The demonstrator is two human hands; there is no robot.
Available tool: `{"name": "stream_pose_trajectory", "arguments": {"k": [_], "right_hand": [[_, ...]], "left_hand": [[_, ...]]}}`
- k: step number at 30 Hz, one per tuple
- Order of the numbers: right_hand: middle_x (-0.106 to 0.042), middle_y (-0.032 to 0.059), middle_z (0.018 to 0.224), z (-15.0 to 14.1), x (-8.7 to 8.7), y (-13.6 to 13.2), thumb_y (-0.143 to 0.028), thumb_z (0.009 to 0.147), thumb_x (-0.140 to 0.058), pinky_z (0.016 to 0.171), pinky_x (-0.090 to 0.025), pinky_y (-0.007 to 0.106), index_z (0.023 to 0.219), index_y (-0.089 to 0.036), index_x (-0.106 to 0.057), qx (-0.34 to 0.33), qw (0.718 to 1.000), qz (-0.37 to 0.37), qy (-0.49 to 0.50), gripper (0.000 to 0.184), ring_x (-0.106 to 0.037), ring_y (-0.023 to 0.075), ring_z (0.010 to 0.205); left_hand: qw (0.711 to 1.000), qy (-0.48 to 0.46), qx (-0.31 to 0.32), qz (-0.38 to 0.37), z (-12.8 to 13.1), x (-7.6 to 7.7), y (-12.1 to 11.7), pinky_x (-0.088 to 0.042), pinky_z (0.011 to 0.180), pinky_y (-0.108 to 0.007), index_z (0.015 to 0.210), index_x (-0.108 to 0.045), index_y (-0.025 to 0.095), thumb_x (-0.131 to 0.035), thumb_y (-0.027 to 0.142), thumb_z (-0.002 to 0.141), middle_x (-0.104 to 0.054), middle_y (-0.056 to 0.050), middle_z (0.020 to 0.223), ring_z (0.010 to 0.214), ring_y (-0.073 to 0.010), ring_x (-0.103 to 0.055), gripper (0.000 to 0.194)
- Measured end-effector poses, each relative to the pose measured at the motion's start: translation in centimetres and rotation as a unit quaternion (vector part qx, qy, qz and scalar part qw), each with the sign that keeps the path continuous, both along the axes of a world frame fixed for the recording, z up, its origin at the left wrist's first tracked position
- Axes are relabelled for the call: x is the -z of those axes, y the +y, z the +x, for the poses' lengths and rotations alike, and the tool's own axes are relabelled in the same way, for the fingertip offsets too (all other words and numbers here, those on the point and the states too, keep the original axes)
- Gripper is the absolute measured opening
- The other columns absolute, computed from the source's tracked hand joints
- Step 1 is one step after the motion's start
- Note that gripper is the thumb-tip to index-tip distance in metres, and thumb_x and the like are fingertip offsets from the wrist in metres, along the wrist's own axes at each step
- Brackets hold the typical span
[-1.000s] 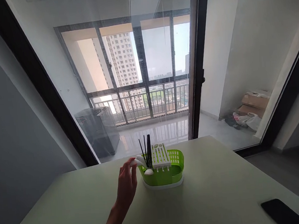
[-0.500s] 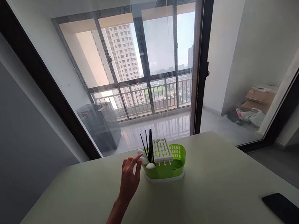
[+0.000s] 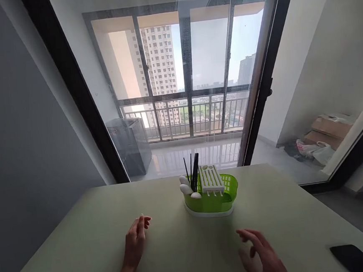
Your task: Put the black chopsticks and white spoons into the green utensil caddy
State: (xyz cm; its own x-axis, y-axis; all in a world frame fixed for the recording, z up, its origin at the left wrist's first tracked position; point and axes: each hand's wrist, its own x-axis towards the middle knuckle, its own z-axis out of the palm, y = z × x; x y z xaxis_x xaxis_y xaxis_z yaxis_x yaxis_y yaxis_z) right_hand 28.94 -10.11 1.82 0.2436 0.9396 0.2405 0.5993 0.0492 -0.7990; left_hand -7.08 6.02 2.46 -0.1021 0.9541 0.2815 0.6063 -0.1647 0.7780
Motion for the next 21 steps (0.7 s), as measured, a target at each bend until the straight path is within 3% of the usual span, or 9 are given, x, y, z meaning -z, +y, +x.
{"name": "stream_pose_trajectory", "arguments": {"k": [2, 3, 6, 8, 10, 13, 17, 21], "right_hand": [[-0.056, 0.0124, 0.137, 0.1, -2.4, 3.2, -0.051, 0.1, -0.046, 0.101, -0.054, 0.049, 0.137, -0.029, -0.053, 0.019, 0.992, 0.109, -0.063, 0.043, -0.059, 0.0302, 0.123], [-0.051, 0.0127, 0.144, 0.0, -3.8, 4.7, -0.05, 0.1, -0.046, 0.107, -0.05, 0.052, 0.142, -0.029, -0.049, 0.034, 0.988, 0.125, -0.085, 0.047, -0.052, 0.0313, 0.133], [-0.038, 0.0122, 0.158, -1.1, -7.4, 8.9, -0.055, 0.102, -0.042, 0.116, -0.04, 0.056, 0.151, -0.027, -0.041, 0.062, 0.977, 0.129, -0.155, 0.056, -0.038, 0.0316, 0.146], [-0.031, 0.0115, 0.164, -2.2, -8.8, 11.0, -0.058, 0.103, -0.037, 0.12, -0.034, 0.057, 0.154, -0.025, -0.039, 0.066, 0.973, 0.1, -0.196, 0.061, -0.028, 0.0326, 0.152], [-0.027, 0.0129, 0.167, -3.1, -9.3, 12.5, -0.058, 0.104, -0.03, 0.121, -0.03, 0.058, 0.156, -0.019, -0.039, 0.059, 0.97, 0.063, -0.227, 0.065, -0.023, 0.034, 0.155], [-0.032, 0.0158, 0.165, -3.7, -9.4, 13.7, -0.056, 0.105, -0.024, 0.118, -0.035, 0.057, 0.156, -0.013, -0.04, 0.061, 0.964, 0.015, -0.257, 0.069, -0.031, 0.036, 0.151], [-0.034, 0.0097, 0.166, -2.5, -9.3, 13.9, -0.058, 0.103, -0.026, 0.111, -0.044, 0.055, 0.157, -0.019, -0.041, 0.081, 0.958, -0.022, -0.274, 0.068, -0.044, 0.0351, 0.144], [-0.035, 0.0058, 0.166, -0.4, -9.3, 14.0, -0.06, 0.102, -0.026, 0.108, -0.048, 0.054, 0.156, -0.025, -0.042, 0.098, 0.961, -0.032, -0.258, 0.067, -0.047, 0.0333, 0.142]], "left_hand": [[1.0, -0.005, 0.007, -0.009, -0.3, -0.1, -0.4, -0.052, 0.075, -0.032, 0.09, -0.071, 0.022, -0.038, 0.061, 0.098, -0.07, -0.004, 0.076, 0.076, -0.0217, -0.068, 0.051], [1.0, -0.005, 0.011, -0.011, -0.3, -0.2, -0.6, -0.052, 0.075, -0.031, 0.089, -0.071, 0.022, -0.039, 0.06, 0.098, -0.07, -0.004, 0.076, 0.075, -0.0216, -0.068, 0.05], [0.999, 0.003, 0.024, -0.022, 0.0, -0.3, -0.8, -0.05, 0.07, -0.03, 0.087, -0.07, 0.023, -0.04, 0.059, 0.096, -0.069, -0.003, 0.075, 0.072, -0.0208, -0.066, 0.048], [0.999, 0.006, 0.032, -0.032, 0.1, -0.4, -0.9, -0.048, 0.066, -0.029, 0.086, -0.07, 0.024, -0.04, 0.06, 0.096, -0.069, -0.002, 0.075, 0.068, -0.0199, -0.064, 0.048], [0.999, 0.007, 0.037, -0.039, 0.2, -0.4, -1.1, -0.047, 0.065, -0.028, 0.086, -0.07, 0.024, -0.041, 0.06, 0.096, -0.069, -0.002, 0.076, 0.067, -0.0195, -0.063, 0.048], [0.998, 0.01, 0.039, -0.042, 0.1, -0.3, -1.5, -0.047, 0.064, -0.028, 0.085, -0.07, 0.024, -0.041, 0.059, 0.096, -0.069, -0.002, 0.076, 0.068, -0.0199, -0.064, 0.047], [0.998, 0.008, 0.052, -0.045, -0.1, 0.1, -1.7, -0.047, 0.065, -0.028, 0.088, -0.071, 0.023, -0.04, 0.057, 0.097, -0.071, -0.003, 0.079, 0.07, -0.0205, -0.065, 0.046], [0.997, 0.013, 0.06, -0.048, -0.2, 0.4, -1.8, -0.049, 0.066, -0.029, 0.09, -0.072, 0.023, -0.042, 0.057, 0.097, -0.073, -0.003, 0.082, 0.07, -0.02, -0.065, 0.046]]}}
